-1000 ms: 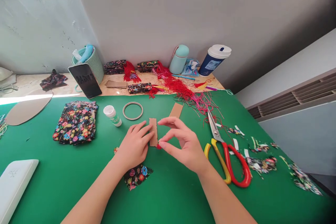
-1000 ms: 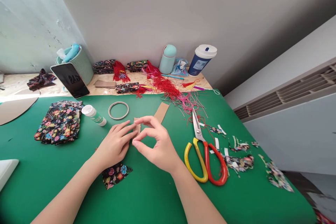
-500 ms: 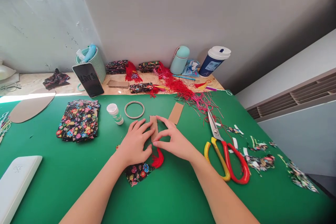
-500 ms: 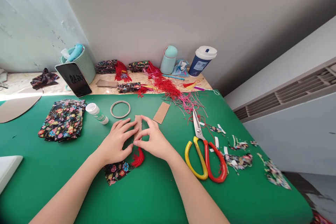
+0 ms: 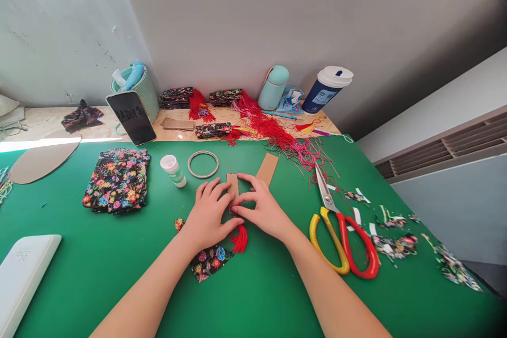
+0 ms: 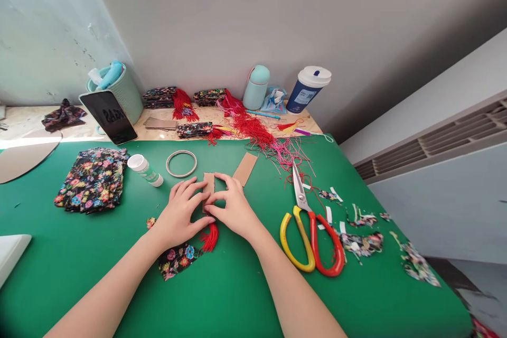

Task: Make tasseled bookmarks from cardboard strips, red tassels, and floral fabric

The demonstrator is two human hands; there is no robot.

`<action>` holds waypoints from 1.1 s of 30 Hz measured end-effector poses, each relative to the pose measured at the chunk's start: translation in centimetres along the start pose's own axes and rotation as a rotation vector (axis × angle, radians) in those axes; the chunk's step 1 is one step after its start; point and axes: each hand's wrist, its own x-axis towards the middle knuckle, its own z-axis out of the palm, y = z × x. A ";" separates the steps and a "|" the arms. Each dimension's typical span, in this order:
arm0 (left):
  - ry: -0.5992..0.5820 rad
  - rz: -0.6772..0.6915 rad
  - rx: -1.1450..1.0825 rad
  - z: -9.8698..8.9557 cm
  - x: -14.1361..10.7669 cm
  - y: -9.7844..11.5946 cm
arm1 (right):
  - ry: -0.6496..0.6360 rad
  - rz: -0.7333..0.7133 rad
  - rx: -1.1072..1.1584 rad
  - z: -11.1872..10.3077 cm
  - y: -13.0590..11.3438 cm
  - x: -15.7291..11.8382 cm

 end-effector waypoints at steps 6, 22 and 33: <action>-0.005 0.013 -0.039 -0.3 -0.1 -0.1 | 0.006 -0.058 -0.032 -0.3 0.1 0.1; -0.065 0.016 -0.077 -0.9 0.1 -0.3 | 0.030 0.001 -0.070 0.2 0.4 0.3; -0.105 0.054 -0.075 -1.2 0.1 -0.8 | 0.020 0.057 -0.083 0.2 0.1 0.6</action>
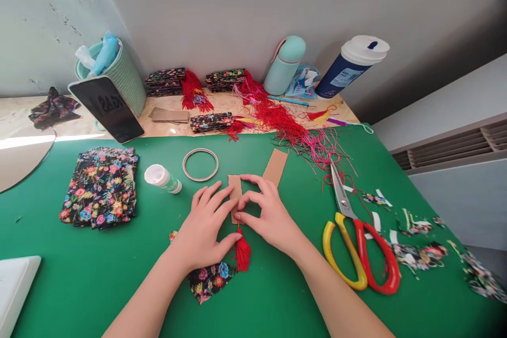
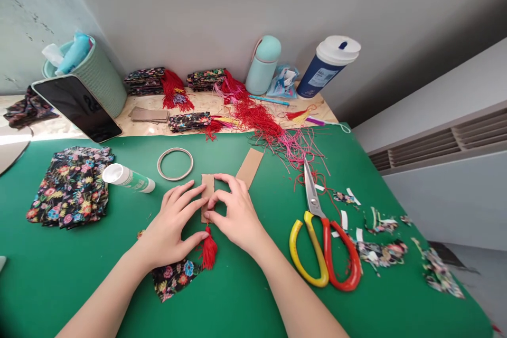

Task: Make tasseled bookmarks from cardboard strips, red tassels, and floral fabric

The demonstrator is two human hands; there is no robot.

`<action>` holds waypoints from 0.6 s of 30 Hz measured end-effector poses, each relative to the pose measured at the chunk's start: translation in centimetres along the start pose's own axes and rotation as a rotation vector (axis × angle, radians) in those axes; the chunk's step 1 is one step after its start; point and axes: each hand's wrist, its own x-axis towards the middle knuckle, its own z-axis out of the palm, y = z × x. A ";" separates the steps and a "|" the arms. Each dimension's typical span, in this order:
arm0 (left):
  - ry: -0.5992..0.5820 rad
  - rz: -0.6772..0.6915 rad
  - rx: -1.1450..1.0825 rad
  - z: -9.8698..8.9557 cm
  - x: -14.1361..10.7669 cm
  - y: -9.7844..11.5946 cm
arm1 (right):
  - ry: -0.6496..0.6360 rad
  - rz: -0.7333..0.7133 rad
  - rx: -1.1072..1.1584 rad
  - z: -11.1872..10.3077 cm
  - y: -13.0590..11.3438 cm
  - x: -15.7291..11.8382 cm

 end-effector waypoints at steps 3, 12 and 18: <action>0.017 0.083 -0.035 -0.2 -0.1 -0.3 | 0.005 -0.004 -0.001 0.0 0.0 0.0; -0.074 0.140 -0.216 -1.2 -0.2 -0.5 | 0.015 -0.016 -0.003 0.0 0.0 -0.1; -0.080 0.131 -0.201 -1.1 -0.1 -0.5 | 0.019 -0.024 0.004 0.0 0.0 -0.1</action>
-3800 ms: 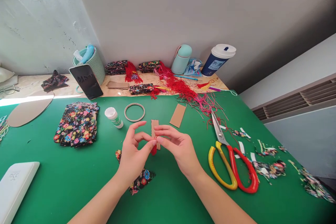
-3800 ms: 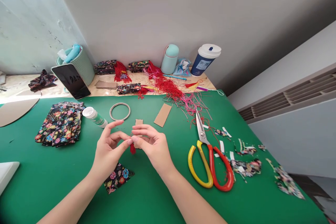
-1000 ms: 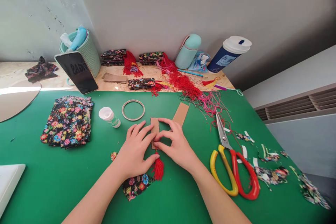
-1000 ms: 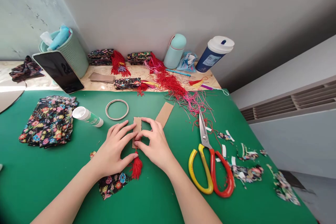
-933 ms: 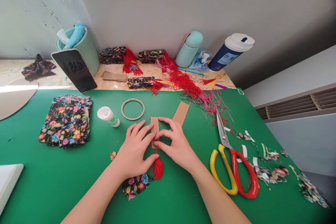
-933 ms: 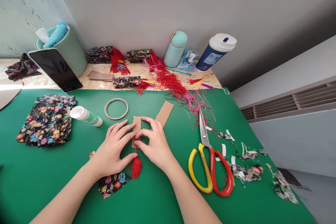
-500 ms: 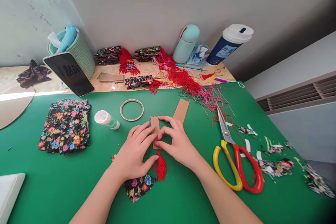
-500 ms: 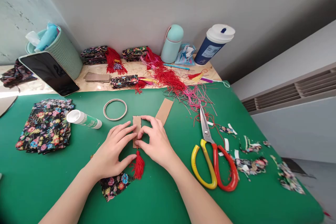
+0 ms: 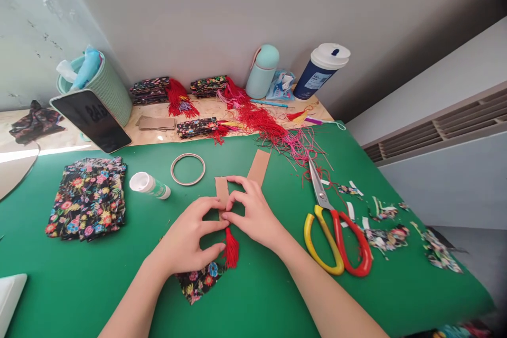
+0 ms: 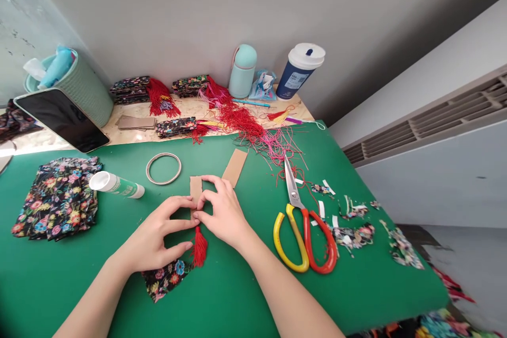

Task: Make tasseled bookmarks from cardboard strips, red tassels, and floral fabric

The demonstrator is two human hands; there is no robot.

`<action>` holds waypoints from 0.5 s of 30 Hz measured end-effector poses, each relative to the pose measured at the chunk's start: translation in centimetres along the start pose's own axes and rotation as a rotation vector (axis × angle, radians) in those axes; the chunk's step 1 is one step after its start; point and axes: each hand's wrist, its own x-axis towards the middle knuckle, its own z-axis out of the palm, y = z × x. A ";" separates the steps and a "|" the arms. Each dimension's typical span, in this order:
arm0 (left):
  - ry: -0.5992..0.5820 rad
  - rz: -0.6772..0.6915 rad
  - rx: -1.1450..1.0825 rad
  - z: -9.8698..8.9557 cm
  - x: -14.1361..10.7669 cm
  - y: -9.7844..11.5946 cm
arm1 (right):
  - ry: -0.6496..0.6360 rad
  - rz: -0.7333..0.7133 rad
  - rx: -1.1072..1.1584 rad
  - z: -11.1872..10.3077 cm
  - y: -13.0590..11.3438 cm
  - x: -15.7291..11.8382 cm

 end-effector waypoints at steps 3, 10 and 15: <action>-0.017 -0.013 0.019 0.1 -0.1 0.2 | 0.004 -0.003 -0.001 0.0 0.1 0.0; -0.056 0.063 0.090 0.1 -0.8 -0.1 | 0.021 -0.027 -0.011 0.0 0.2 0.2; -0.016 0.079 0.112 0.5 -1.0 -0.5 | 0.011 -0.031 -0.042 0.0 0.1 0.2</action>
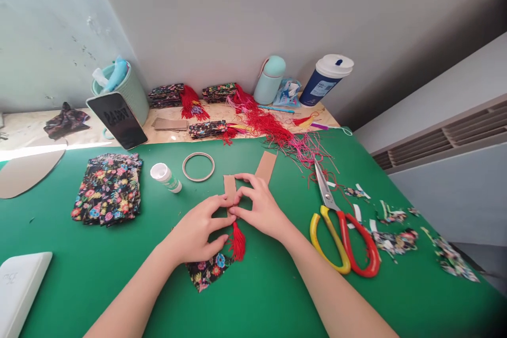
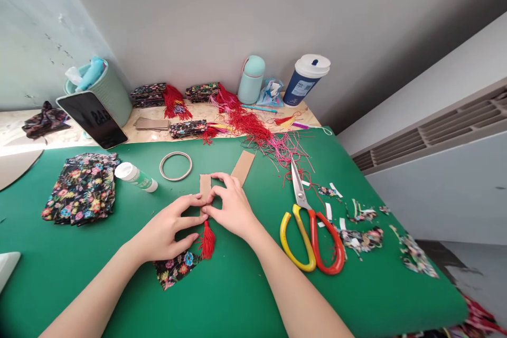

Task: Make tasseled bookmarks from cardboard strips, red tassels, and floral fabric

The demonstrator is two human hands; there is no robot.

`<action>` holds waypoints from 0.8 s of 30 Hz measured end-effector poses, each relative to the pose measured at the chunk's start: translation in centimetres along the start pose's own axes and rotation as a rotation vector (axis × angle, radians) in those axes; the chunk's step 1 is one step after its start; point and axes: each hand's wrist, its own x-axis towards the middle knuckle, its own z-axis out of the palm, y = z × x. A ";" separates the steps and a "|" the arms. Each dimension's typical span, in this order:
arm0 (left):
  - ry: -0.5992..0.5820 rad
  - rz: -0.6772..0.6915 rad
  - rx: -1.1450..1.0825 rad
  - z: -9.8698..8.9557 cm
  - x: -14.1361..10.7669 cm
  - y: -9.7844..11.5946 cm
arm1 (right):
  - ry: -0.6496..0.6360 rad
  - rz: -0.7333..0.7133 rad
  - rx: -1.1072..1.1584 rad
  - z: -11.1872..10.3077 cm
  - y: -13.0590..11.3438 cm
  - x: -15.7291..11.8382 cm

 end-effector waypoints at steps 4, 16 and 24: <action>0.025 0.032 0.035 0.3 -0.1 -0.2 | 0.008 -0.019 -0.026 0.1 0.1 0.0; -0.021 0.096 0.133 -0.4 -0.2 0.7 | 0.014 0.069 0.023 0.4 0.0 0.7; -0.055 0.110 0.144 -0.8 0.0 1.0 | 0.012 0.108 0.034 0.7 0.0 0.9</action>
